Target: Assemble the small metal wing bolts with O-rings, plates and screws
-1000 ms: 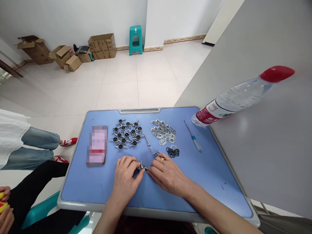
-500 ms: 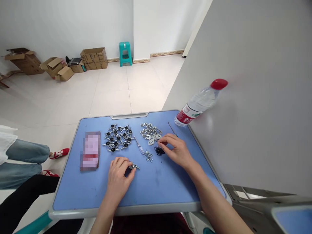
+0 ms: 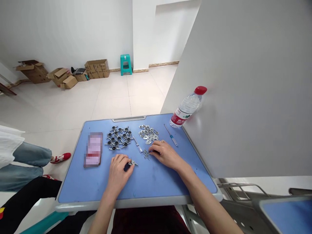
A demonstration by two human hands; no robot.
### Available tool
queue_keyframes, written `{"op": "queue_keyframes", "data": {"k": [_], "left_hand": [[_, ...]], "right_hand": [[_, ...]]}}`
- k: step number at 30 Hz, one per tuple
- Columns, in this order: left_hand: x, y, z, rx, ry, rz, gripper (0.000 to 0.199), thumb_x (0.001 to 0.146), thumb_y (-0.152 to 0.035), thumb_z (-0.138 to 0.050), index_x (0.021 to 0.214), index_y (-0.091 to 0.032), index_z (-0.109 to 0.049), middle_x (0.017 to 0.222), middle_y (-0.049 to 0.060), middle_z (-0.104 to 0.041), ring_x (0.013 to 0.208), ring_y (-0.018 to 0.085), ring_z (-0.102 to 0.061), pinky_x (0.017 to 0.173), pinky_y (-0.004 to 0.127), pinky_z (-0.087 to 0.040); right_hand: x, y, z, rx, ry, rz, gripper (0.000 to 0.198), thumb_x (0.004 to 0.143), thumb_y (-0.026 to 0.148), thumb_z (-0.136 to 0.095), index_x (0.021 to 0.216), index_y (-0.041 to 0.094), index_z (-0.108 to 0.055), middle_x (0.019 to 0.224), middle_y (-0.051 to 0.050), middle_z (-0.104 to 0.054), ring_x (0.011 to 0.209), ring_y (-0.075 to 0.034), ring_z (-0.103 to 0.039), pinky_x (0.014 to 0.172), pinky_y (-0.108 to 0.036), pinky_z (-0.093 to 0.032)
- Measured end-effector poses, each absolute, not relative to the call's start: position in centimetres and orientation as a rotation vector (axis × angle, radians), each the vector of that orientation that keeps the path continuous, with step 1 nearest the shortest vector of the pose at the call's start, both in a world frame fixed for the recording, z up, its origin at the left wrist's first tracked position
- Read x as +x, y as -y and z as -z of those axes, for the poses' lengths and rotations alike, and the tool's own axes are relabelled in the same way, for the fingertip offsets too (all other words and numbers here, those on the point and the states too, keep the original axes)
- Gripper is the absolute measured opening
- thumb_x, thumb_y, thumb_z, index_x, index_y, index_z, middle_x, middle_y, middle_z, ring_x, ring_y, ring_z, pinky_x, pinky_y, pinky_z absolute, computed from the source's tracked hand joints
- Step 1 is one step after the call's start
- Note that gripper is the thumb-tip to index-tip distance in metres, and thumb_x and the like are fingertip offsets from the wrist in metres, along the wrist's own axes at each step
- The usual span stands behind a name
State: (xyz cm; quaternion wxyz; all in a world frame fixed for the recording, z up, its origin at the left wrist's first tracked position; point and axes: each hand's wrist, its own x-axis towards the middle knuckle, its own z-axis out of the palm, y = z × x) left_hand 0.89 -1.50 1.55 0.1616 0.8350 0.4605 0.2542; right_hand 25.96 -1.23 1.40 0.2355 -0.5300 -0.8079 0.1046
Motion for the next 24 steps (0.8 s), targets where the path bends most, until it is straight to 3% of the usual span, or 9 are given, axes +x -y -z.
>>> {"op": "queue_keyframes", "data": {"k": [7, 12, 17, 24], "left_hand": [[0.9, 1.6, -1.7, 2.371, -1.317, -0.716, 0.007, 0.085, -0.016, -0.062, 0.082, -0.020, -0.058, 0.090, 0.002, -0.064, 0.090, 0.021, -0.057, 0.078, 0.036, -0.041], [1.0, 1.6, -1.8, 2.349, -1.326, -0.696, 0.008, 0.084, -0.014, -0.064, 0.082, -0.019, -0.058, 0.090, 0.001, -0.064, 0.090, 0.021, -0.056, 0.078, 0.035, -0.040], [1.0, 1.6, -1.8, 2.348, -1.319, -0.705, 0.009, 0.084, -0.014, -0.066, 0.082, -0.019, -0.059, 0.090, 0.001, -0.064, 0.089, 0.020, -0.056, 0.078, 0.035, -0.040], [1.0, 1.6, -1.6, 2.346, -1.322, -0.727, 0.008, 0.082, -0.014, -0.066, 0.082, -0.019, -0.060, 0.090, 0.001, -0.065, 0.089, 0.020, -0.056, 0.077, 0.035, -0.040]], "right_hand": [[25.7, 1.2, -1.7, -1.362, 2.205, -0.277, 0.015, 0.088, 0.009, -0.056, 0.080, 0.019, -0.064, 0.082, -0.002, -0.064, 0.070, -0.015, -0.058, 0.070, -0.030, -0.040], [25.3, 1.6, -2.2, -1.319, 1.738, -0.607, 0.010, 0.085, 0.013, -0.052, 0.080, 0.019, -0.059, 0.080, -0.003, -0.066, 0.068, -0.015, -0.059, 0.060, -0.026, -0.045], [23.1, 2.0, -2.1, -1.246, 1.542, -0.869, 0.006, 0.085, 0.021, -0.059, 0.081, 0.019, -0.063, 0.065, 0.001, -0.064, 0.058, -0.014, -0.062, 0.057, -0.026, -0.049], [20.1, 2.2, -1.8, -1.139, 1.926, -0.711, 0.020, 0.094, 0.013, -0.048, 0.088, 0.019, -0.066, 0.079, -0.004, -0.068, 0.071, -0.015, -0.065, 0.066, -0.026, -0.053]]}}
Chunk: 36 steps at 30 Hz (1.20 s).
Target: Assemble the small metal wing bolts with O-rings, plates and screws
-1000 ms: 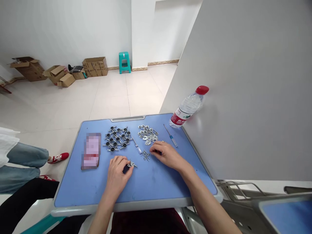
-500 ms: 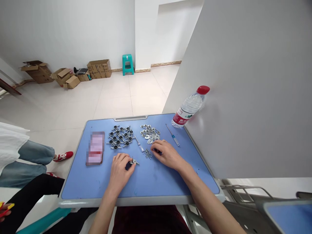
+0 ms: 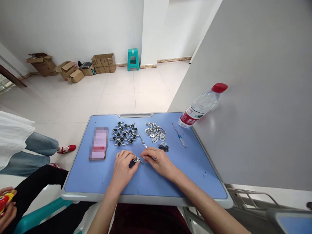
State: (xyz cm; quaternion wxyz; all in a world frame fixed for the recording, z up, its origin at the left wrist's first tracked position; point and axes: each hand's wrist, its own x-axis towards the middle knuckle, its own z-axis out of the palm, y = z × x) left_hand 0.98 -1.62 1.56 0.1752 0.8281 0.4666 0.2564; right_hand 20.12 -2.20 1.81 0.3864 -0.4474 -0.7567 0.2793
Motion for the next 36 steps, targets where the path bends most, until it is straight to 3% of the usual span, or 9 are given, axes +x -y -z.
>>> {"op": "queue_keyframes", "data": {"k": [10, 19, 30, 36], "left_hand": [[1.0, 1.8, -1.4, 2.318, -1.331, -0.748, 0.007, 0.083, -0.014, -0.064, 0.081, -0.021, -0.062, 0.091, 0.001, -0.067, 0.089, 0.021, -0.057, 0.077, 0.036, -0.041], [1.1, 2.0, -1.4, 2.310, -1.339, -0.758, 0.007, 0.084, -0.016, -0.065, 0.081, -0.021, -0.061, 0.091, 0.001, -0.066, 0.090, 0.021, -0.057, 0.077, 0.036, -0.040], [1.1, 2.0, -1.5, 2.290, -1.343, -0.754, 0.008, 0.086, -0.017, -0.064, 0.080, -0.021, -0.061, 0.091, 0.002, -0.067, 0.090, 0.021, -0.057, 0.078, 0.037, -0.040], [1.1, 1.9, -1.3, 2.287, -1.336, -0.752, 0.009, 0.083, -0.016, -0.068, 0.080, -0.020, -0.060, 0.091, 0.002, -0.066, 0.089, 0.021, -0.057, 0.078, 0.037, -0.040]], "right_hand": [[19.2, 2.3, -1.1, -1.139, 2.053, -0.665, 0.022, 0.096, 0.014, -0.047, 0.089, 0.020, -0.067, 0.086, -0.005, -0.066, 0.076, -0.015, -0.066, 0.069, -0.026, -0.055], [19.2, 2.9, -0.5, -1.152, 1.990, -0.544, 0.020, 0.093, 0.014, -0.046, 0.110, 0.023, -0.054, 0.083, -0.003, -0.070, 0.075, -0.019, -0.068, 0.069, -0.032, -0.057], [18.5, 2.9, -0.2, -1.132, 2.128, -0.233, 0.014, 0.098, 0.015, -0.043, 0.096, 0.022, -0.055, 0.076, -0.003, -0.065, 0.068, -0.018, -0.062, 0.060, -0.029, -0.054], [18.7, 3.2, -0.4, -0.930, 2.220, -0.038, 0.029, 0.094, 0.001, -0.039, 0.109, 0.020, -0.054, 0.085, -0.003, -0.071, 0.076, -0.017, -0.069, 0.094, -0.038, -0.055]]}}
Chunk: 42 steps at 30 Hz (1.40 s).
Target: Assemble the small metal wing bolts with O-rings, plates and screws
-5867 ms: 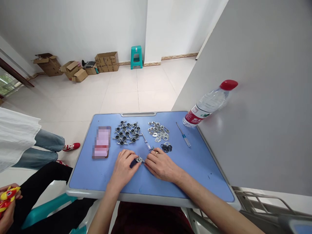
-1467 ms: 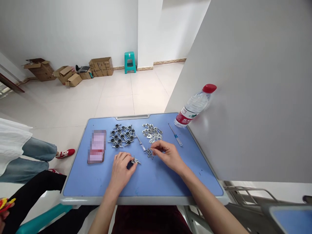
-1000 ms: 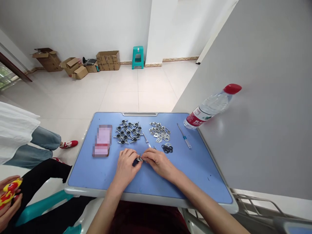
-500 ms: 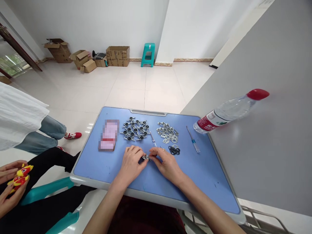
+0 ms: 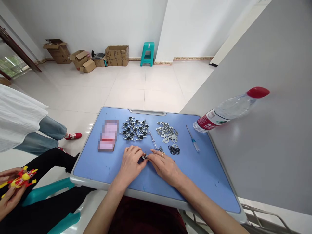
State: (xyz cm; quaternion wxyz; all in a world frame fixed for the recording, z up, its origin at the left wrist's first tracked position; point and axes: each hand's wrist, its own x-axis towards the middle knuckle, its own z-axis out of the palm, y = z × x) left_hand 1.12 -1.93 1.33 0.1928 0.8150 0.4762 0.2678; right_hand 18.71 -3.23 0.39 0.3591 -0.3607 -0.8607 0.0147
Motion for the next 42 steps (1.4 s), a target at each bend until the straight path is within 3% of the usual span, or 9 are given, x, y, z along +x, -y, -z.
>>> {"op": "queue_keyframes", "data": {"k": [6, 12, 19, 28, 33, 37, 42], "left_hand": [[1.1, 2.0, -1.4, 2.286, -1.337, -0.749, 0.011, 0.082, -0.014, -0.070, 0.080, -0.020, -0.061, 0.093, 0.001, -0.066, 0.090, 0.021, -0.056, 0.079, 0.037, -0.040], [1.1, 1.9, -1.4, 2.283, -1.347, -0.740, 0.012, 0.081, -0.013, -0.071, 0.080, -0.019, -0.060, 0.093, 0.001, -0.066, 0.091, 0.020, -0.056, 0.078, 0.035, -0.039], [1.2, 1.9, -1.5, 2.282, -1.353, -0.741, 0.010, 0.084, -0.015, -0.067, 0.080, -0.020, -0.059, 0.090, 0.000, -0.065, 0.089, 0.020, -0.056, 0.078, 0.035, -0.039], [1.1, 1.9, -1.6, 2.274, -1.361, -0.720, 0.011, 0.083, -0.014, -0.067, 0.078, -0.019, -0.058, 0.091, 0.001, -0.066, 0.089, 0.020, -0.056, 0.079, 0.035, -0.039], [1.2, 1.8, -1.7, 2.276, -1.366, -0.706, 0.011, 0.084, -0.015, -0.066, 0.078, -0.020, -0.059, 0.091, 0.000, -0.065, 0.089, 0.020, -0.056, 0.079, 0.035, -0.039], [1.1, 1.8, -1.5, 2.278, -1.366, -0.715, 0.010, 0.084, -0.014, -0.065, 0.078, -0.020, -0.059, 0.091, 0.001, -0.065, 0.089, 0.020, -0.056, 0.079, 0.036, -0.039], [1.0, 1.9, -1.5, 2.269, -1.353, -0.714, 0.011, 0.082, -0.015, -0.067, 0.079, -0.020, -0.058, 0.091, 0.001, -0.065, 0.090, 0.021, -0.056, 0.080, 0.036, -0.039]], "right_hand": [[19.2, 3.5, -0.1, -0.997, 2.195, -0.062, 0.026, 0.096, 0.008, -0.043, 0.117, 0.020, -0.054, 0.090, -0.006, -0.072, 0.090, -0.021, -0.071, 0.090, -0.037, -0.059], [19.4, 3.4, -0.1, -1.021, 2.138, -0.076, 0.024, 0.097, 0.010, -0.043, 0.113, 0.021, -0.057, 0.088, -0.005, -0.071, 0.090, -0.021, -0.070, 0.086, -0.037, -0.058], [20.0, 3.1, -1.1, -0.930, 2.280, 0.149, 0.025, 0.094, 0.006, -0.046, 0.103, 0.019, -0.065, 0.082, -0.004, -0.068, 0.069, -0.015, -0.060, 0.085, -0.036, -0.054], [19.7, 3.1, -0.8, -0.872, 2.371, 0.229, 0.025, 0.096, 0.004, -0.044, 0.102, 0.014, -0.066, 0.079, -0.004, -0.066, 0.071, -0.016, -0.059, 0.091, -0.038, -0.051], [19.4, 3.3, -0.9, -0.861, 2.382, 0.269, 0.023, 0.096, 0.005, -0.044, 0.097, 0.012, -0.066, 0.076, -0.006, -0.065, 0.070, -0.018, -0.059, 0.077, -0.035, -0.054], [19.5, 3.2, -0.7, -0.904, 2.301, 0.131, 0.023, 0.097, 0.007, -0.043, 0.100, 0.014, -0.065, 0.078, -0.007, -0.066, 0.072, -0.018, -0.059, 0.068, -0.033, -0.052], [19.9, 3.0, -0.8, -0.999, 2.079, -0.100, 0.020, 0.096, 0.010, -0.047, 0.105, 0.020, -0.062, 0.088, -0.006, -0.068, 0.076, -0.017, -0.059, 0.069, -0.033, -0.049]]}}
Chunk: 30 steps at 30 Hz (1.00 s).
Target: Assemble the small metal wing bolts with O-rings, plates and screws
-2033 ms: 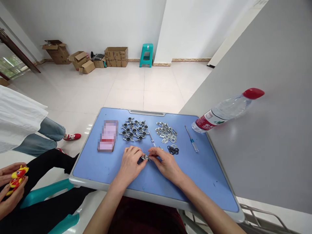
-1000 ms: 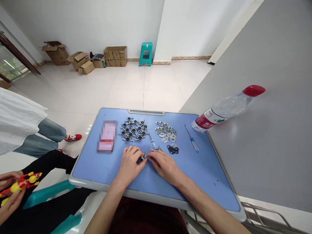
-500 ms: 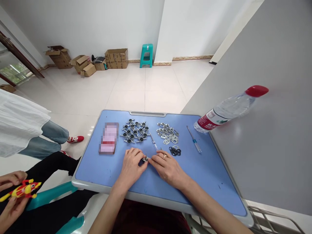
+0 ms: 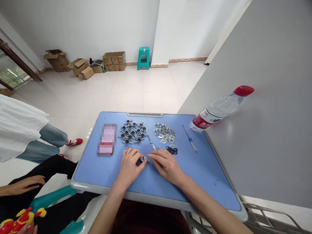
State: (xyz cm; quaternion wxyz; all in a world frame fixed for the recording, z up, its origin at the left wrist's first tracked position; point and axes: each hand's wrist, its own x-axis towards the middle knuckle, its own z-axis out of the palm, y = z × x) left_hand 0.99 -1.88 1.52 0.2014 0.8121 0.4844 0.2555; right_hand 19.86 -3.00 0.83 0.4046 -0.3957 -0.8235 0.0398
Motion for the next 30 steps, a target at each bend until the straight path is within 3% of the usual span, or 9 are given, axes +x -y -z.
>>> {"op": "queue_keyframes", "data": {"k": [6, 10, 18, 25, 30], "left_hand": [[1.0, 1.8, -1.6, 2.274, -1.355, -0.697, 0.012, 0.082, -0.015, -0.068, 0.079, -0.020, -0.058, 0.092, 0.001, -0.065, 0.090, 0.021, -0.056, 0.079, 0.036, -0.039], [1.1, 1.8, -1.5, 2.274, -1.354, -0.706, 0.011, 0.082, -0.015, -0.068, 0.079, -0.020, -0.059, 0.092, 0.000, -0.066, 0.090, 0.021, -0.056, 0.078, 0.036, -0.039], [1.1, 1.7, -1.5, 2.274, -1.362, -0.708, 0.009, 0.083, -0.016, -0.065, 0.079, -0.021, -0.059, 0.092, 0.001, -0.066, 0.090, 0.021, -0.057, 0.079, 0.036, -0.040], [1.1, 1.8, -1.6, 2.274, -1.368, -0.726, 0.009, 0.082, -0.015, -0.066, 0.080, -0.021, -0.060, 0.091, 0.000, -0.066, 0.090, 0.020, -0.057, 0.079, 0.036, -0.040], [1.1, 1.8, -1.7, 2.267, -1.376, -0.713, 0.010, 0.082, -0.015, -0.066, 0.079, -0.021, -0.060, 0.091, 0.000, -0.066, 0.090, 0.020, -0.057, 0.080, 0.036, -0.040]], "right_hand": [[20.1, 3.0, -1.4, -1.009, 2.105, -0.093, 0.018, 0.093, 0.008, -0.049, 0.099, 0.020, -0.061, 0.085, -0.005, -0.067, 0.071, -0.017, -0.055, 0.067, -0.033, -0.044], [20.6, 2.4, -0.9, -1.133, 2.016, -0.070, 0.017, 0.094, 0.011, -0.048, 0.099, 0.020, -0.062, 0.089, -0.005, -0.067, 0.078, -0.018, -0.060, 0.073, -0.033, -0.046], [20.5, 0.2, -1.4, -1.661, 2.174, 0.174, 0.024, 0.093, 0.038, -0.053, 0.087, 0.017, -0.062, 0.086, -0.012, -0.065, 0.080, -0.028, -0.061, 0.073, -0.039, -0.042], [19.2, -1.0, -1.5, -1.767, 2.164, 0.152, 0.015, 0.087, 0.019, -0.054, 0.073, 0.018, -0.058, 0.075, -0.014, -0.064, 0.077, -0.030, -0.061, 0.073, -0.041, -0.039], [20.6, -0.8, -1.5, -1.784, 2.028, 0.144, 0.012, 0.086, 0.018, -0.053, 0.076, 0.017, -0.059, 0.074, -0.013, -0.067, 0.073, -0.028, -0.062, 0.071, -0.040, -0.041]]}}
